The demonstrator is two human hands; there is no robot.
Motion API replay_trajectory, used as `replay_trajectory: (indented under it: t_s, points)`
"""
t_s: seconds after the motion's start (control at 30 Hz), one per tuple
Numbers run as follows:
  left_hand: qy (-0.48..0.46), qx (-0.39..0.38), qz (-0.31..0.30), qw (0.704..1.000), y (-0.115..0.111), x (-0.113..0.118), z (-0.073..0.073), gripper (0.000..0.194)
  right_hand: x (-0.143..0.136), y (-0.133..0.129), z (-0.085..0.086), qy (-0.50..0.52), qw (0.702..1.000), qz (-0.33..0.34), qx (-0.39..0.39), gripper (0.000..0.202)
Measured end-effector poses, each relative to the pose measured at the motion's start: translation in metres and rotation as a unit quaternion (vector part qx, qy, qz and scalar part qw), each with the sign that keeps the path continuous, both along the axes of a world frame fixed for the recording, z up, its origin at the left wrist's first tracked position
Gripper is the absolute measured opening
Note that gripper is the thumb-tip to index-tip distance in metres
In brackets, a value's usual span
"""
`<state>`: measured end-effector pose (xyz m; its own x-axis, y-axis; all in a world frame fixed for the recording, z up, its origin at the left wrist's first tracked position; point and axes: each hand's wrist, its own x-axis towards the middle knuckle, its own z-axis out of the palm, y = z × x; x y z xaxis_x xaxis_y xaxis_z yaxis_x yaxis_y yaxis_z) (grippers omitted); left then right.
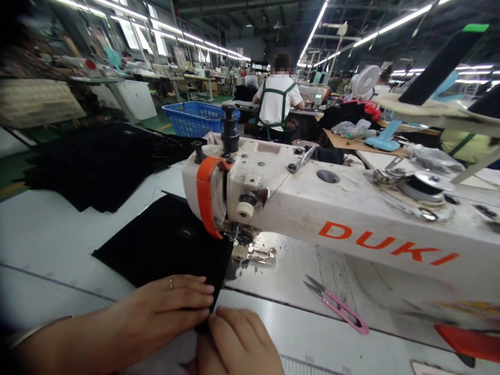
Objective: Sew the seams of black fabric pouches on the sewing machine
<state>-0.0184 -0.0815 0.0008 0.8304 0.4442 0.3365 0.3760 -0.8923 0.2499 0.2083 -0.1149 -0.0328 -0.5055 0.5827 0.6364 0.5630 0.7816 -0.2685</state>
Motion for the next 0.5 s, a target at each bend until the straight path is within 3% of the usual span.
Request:
replay_trajectory:
  t_s: [0.13, 0.37, 0.5]
  points:
    - [0.020, -0.006, -0.003, 1.000, 0.018, -0.001, -0.003, 0.033, -0.001, 0.016, 0.003, -0.003, 1.000, 0.016, -0.011, 0.017]
    - [0.023, 0.034, -0.016, 0.999, 0.041, -0.002, -0.007, 0.028, 0.014, 0.036, 0.036, -0.035, 0.991, 0.055, -0.117, 0.013]
    - [0.005, 0.038, -0.018, 0.999, 0.041, -0.002, -0.011, 0.028, 0.030, 0.069, 0.041, -0.103, 0.985, -0.036, -0.133, 0.012]
